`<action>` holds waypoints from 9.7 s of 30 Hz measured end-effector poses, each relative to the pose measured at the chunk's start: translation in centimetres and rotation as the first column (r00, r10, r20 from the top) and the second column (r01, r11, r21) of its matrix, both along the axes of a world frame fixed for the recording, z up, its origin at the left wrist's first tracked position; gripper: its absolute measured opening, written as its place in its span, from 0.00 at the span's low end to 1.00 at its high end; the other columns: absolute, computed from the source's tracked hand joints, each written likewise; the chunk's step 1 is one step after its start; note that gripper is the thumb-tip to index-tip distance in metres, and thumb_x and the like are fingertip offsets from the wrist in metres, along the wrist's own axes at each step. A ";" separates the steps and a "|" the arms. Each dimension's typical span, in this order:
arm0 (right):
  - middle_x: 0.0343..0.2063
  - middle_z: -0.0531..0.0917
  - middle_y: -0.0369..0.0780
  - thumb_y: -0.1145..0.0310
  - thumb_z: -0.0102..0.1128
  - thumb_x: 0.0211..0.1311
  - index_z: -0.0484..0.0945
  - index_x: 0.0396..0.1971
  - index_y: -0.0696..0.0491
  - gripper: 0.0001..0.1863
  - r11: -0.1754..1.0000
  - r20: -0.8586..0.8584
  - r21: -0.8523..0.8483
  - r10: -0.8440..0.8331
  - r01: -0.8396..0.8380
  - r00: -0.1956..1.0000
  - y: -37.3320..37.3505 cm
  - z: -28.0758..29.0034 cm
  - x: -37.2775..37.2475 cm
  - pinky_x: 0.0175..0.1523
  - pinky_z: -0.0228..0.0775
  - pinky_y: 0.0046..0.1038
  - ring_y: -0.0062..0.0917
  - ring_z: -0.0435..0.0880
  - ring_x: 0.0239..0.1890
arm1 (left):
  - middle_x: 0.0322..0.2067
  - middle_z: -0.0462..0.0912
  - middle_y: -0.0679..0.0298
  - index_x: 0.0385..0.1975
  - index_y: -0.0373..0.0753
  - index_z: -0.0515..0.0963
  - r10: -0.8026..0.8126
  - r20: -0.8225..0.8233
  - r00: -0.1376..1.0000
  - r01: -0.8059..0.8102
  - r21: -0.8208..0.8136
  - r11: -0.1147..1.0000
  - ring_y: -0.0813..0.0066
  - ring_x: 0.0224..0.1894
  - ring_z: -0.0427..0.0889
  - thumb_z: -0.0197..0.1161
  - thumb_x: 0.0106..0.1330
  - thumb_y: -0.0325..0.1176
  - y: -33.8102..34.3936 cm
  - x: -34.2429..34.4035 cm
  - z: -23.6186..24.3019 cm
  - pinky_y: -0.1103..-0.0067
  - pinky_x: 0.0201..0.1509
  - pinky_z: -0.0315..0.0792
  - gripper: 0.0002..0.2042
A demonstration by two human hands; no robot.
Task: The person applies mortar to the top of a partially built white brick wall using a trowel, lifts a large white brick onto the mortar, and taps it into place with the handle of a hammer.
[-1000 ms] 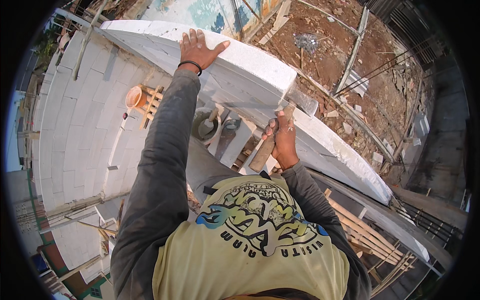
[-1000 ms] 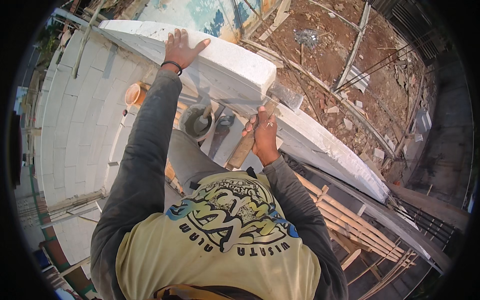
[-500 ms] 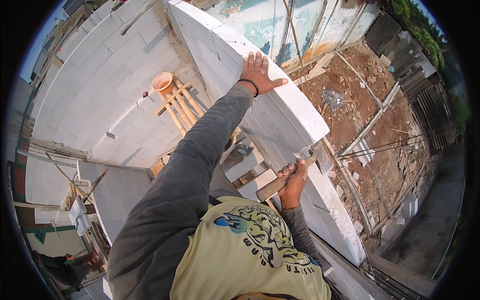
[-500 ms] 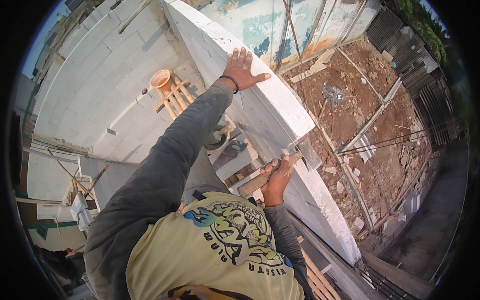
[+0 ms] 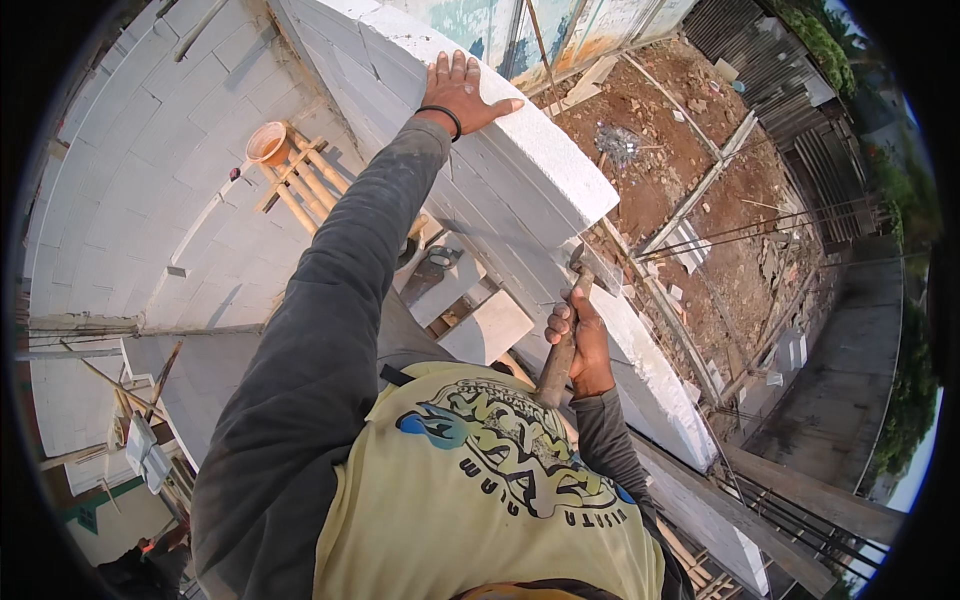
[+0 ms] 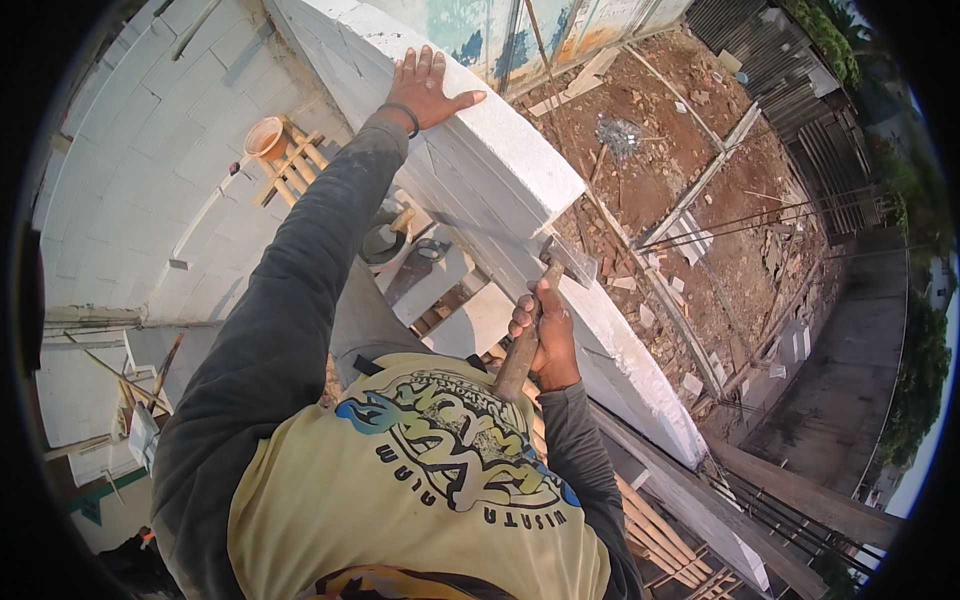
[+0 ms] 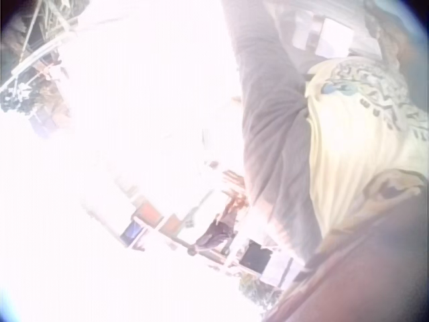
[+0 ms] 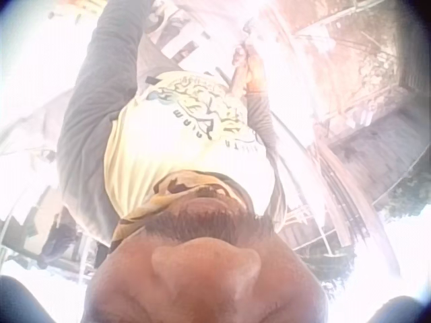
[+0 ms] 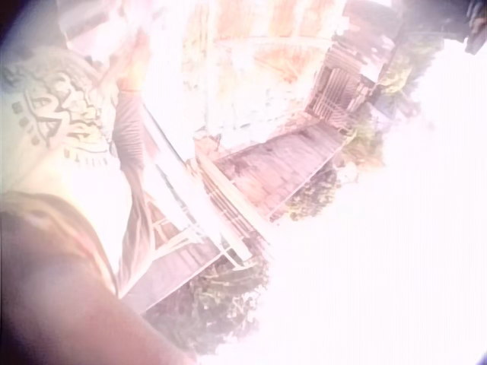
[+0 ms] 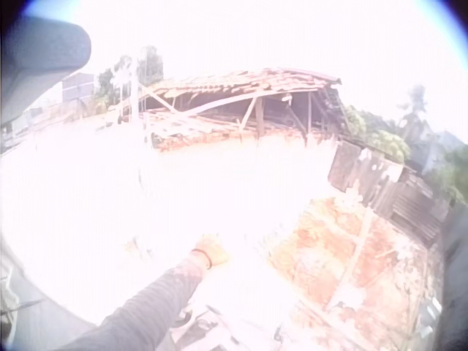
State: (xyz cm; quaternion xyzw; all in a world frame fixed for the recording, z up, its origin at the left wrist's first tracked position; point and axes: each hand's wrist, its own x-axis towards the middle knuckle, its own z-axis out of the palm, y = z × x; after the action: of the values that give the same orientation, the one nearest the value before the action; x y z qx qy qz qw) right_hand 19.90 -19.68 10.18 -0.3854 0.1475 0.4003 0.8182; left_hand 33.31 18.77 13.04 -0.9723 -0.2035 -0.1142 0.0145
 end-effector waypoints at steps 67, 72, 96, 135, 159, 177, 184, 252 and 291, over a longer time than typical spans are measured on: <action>0.34 0.79 0.60 0.51 0.50 0.70 0.69 0.45 0.63 0.26 0.483 0.240 -0.811 0.789 0.329 -0.566 40.6 12.6 30.3 0.45 0.67 0.46 0.57 0.76 0.41 | 0.52 0.69 0.31 0.52 0.18 0.63 0.744 0.109 0.659 0.004 -0.990 0.141 0.43 0.54 0.76 0.66 0.51 0.62 6.4 1.2 -1.0 0.65 0.58 0.70 0.47; 0.30 0.80 0.58 0.52 0.49 0.70 0.71 0.44 0.63 0.24 0.468 0.340 -0.855 0.832 0.225 -0.439 41.0 12.8 30.3 0.41 0.68 0.45 0.57 0.79 0.37 | 0.50 0.73 0.35 0.49 0.19 0.68 0.771 0.147 0.619 0.004 -0.983 0.184 0.45 0.51 0.78 0.66 0.51 0.62 6.1 1.5 -1.4 0.65 0.55 0.72 0.44; 0.16 0.75 0.40 0.54 0.52 0.70 0.69 0.32 0.59 0.20 0.467 0.394 -0.878 0.829 0.102 -0.398 45.1 12.8 31.4 0.21 0.65 0.29 0.22 0.73 0.16 | 0.52 0.70 0.34 0.52 0.19 0.65 0.766 0.095 0.636 -0.039 -0.987 0.155 0.42 0.51 0.77 0.66 0.51 0.62 5.9 1.8 -1.6 0.64 0.55 0.73 0.46; 0.34 0.80 0.56 0.50 0.48 0.70 0.70 0.45 0.59 0.24 0.396 0.263 -0.870 0.876 0.293 -0.404 23.7 12.3 26.8 0.43 0.70 0.44 0.54 0.79 0.40 | 0.39 0.80 0.43 0.40 0.17 0.76 0.772 0.138 0.620 0.046 -0.989 0.140 0.58 0.42 0.81 0.67 0.48 0.62 9.2 2.9 -3.1 0.67 0.45 0.72 0.42; 0.27 0.77 0.57 0.63 0.61 0.60 0.71 0.40 0.61 0.17 0.541 0.521 -0.840 0.774 0.053 0.358 -17.5 -1.7 -8.4 0.37 0.65 0.43 0.54 0.75 0.31 | 0.70 0.38 0.39 0.72 0.45 0.50 0.500 0.087 0.862 0.124 -0.992 -0.041 0.35 0.71 0.41 0.67 0.51 0.64 -5.6 -3.3 2.1 0.46 0.65 0.54 0.52; 0.18 0.80 0.44 0.68 0.60 0.54 0.78 0.25 0.60 0.09 0.548 -0.288 -0.762 0.192 -0.346 0.938 -28.9 -39.1 -22.7 0.25 0.70 0.35 0.31 0.79 0.19 | 0.67 0.47 0.38 0.69 0.34 0.53 0.337 0.076 0.938 0.058 -0.996 0.063 0.39 0.68 0.54 0.71 0.54 0.55 -8.0 -1.9 1.0 0.54 0.63 0.64 0.49; 0.17 0.80 0.45 0.67 0.63 0.54 0.80 0.24 0.61 0.11 0.570 -0.469 -0.655 0.208 -0.496 0.858 -30.8 -33.5 -27.3 0.25 0.72 0.41 0.35 0.81 0.19 | 0.63 0.60 0.41 0.67 0.31 0.54 0.769 0.140 0.623 0.162 -0.986 0.048 0.45 0.65 0.63 0.62 0.63 0.53 -5.1 -9.0 -0.8 0.54 0.64 0.64 0.41; 0.18 0.79 0.48 0.74 0.61 0.56 0.79 0.26 0.63 0.06 0.537 -0.392 -0.543 0.518 -0.646 0.760 -30.9 -36.1 -12.1 0.21 0.69 0.38 0.36 0.79 0.18 | 0.60 0.74 0.57 0.51 0.40 0.78 -0.084 0.156 0.984 0.079 0.042 0.996 0.54 0.70 0.58 0.52 0.69 0.48 -22.0 -8.1 4.1 0.46 0.70 0.37 0.21; 0.18 0.81 0.44 0.69 0.61 0.57 0.67 0.60 0.50 0.29 0.611 -0.668 -0.420 0.292 -0.671 0.684 -32.9 -37.9 -36.7 0.20 0.71 0.38 0.31 0.80 0.15 | 0.63 0.68 0.48 0.61 0.32 0.68 0.109 0.208 0.972 -0.070 -0.189 0.979 0.49 0.69 0.59 0.51 0.72 0.49 -13.4 -10.7 2.1 0.60 0.70 0.53 0.27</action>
State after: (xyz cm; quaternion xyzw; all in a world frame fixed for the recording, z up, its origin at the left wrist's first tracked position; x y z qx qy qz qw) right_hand -16.84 -52.53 -27.67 -0.5358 0.3811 0.6301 0.4130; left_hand 22.61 5.37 15.14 -0.9410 -0.2572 -0.2001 -0.0909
